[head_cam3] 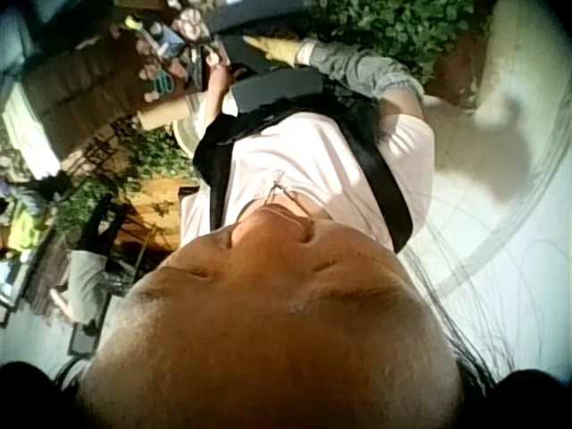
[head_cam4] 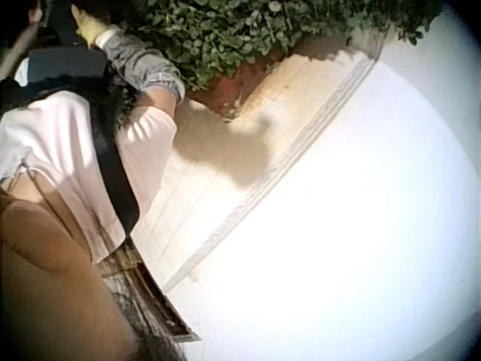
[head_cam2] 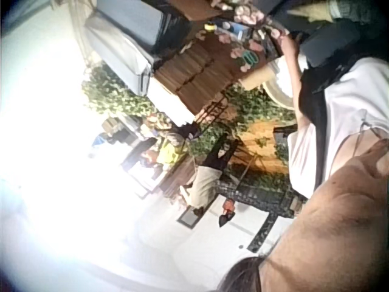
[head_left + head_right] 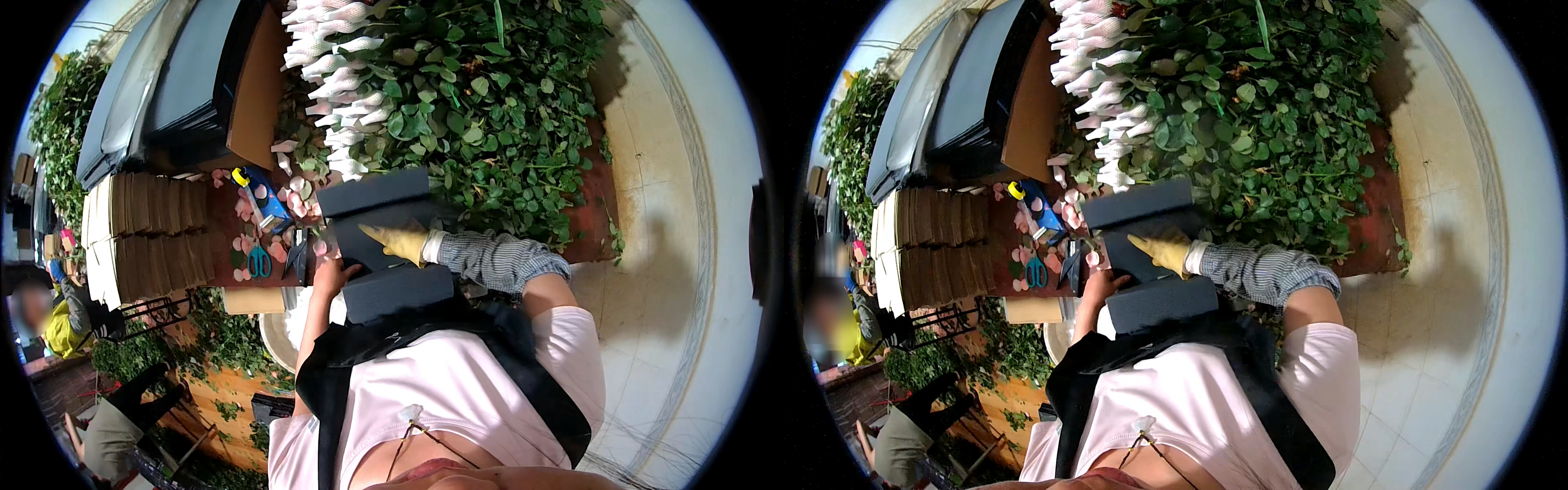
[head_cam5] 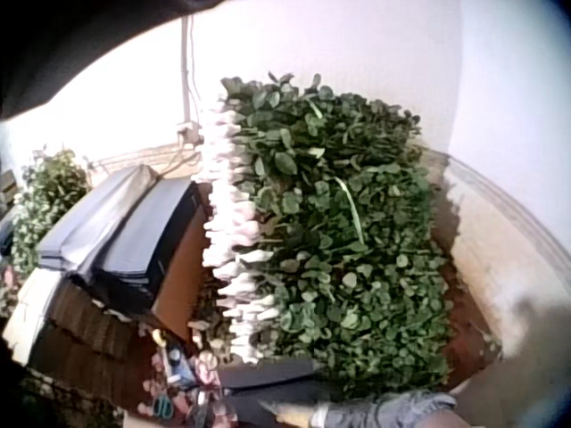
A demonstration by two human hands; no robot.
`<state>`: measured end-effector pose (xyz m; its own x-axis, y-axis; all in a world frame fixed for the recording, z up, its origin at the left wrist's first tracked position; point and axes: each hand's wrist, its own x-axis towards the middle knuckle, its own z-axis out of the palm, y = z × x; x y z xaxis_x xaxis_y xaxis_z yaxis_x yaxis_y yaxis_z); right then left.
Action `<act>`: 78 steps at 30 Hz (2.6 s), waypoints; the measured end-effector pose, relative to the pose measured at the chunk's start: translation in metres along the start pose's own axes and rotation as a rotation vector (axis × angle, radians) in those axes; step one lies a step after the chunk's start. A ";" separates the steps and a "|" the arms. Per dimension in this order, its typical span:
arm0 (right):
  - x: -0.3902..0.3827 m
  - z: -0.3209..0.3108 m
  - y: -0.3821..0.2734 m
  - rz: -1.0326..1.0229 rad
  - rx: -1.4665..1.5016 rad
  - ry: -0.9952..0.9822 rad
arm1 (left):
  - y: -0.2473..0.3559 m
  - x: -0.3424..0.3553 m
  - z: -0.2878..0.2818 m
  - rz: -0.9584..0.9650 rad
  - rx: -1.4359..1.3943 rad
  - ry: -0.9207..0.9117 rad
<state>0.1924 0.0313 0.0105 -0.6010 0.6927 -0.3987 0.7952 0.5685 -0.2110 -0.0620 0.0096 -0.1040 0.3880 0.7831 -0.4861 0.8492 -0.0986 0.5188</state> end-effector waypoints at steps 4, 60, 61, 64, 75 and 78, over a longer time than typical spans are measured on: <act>0.008 0.020 -0.010 -0.043 0.003 0.002 | -0.014 -0.021 0.005 -0.053 0.205 0.128; 0.030 0.067 0.001 0.032 -0.143 0.203 | -0.006 -0.078 -0.153 -0.007 -0.721 -0.309; 0.034 0.074 0.003 0.036 -0.147 0.216 | -0.013 -0.052 -0.120 0.028 -0.884 -0.378; 0.038 0.081 0.004 0.089 -0.205 0.115 | 0.010 0.006 -0.051 0.010 -1.131 -0.226; -0.002 0.017 0.023 0.066 0.383 0.144 | 0.033 0.037 0.018 -0.043 -0.619 0.406; 0.007 0.014 0.008 0.178 0.315 -0.028 | 0.032 0.036 0.010 0.008 -0.412 0.457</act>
<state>0.1955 0.0344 -0.0064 -0.4519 0.7539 -0.4769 0.8756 0.2727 -0.3987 -0.0170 0.0288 -0.1118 0.1232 0.9763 -0.1780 0.6033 0.0687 0.7945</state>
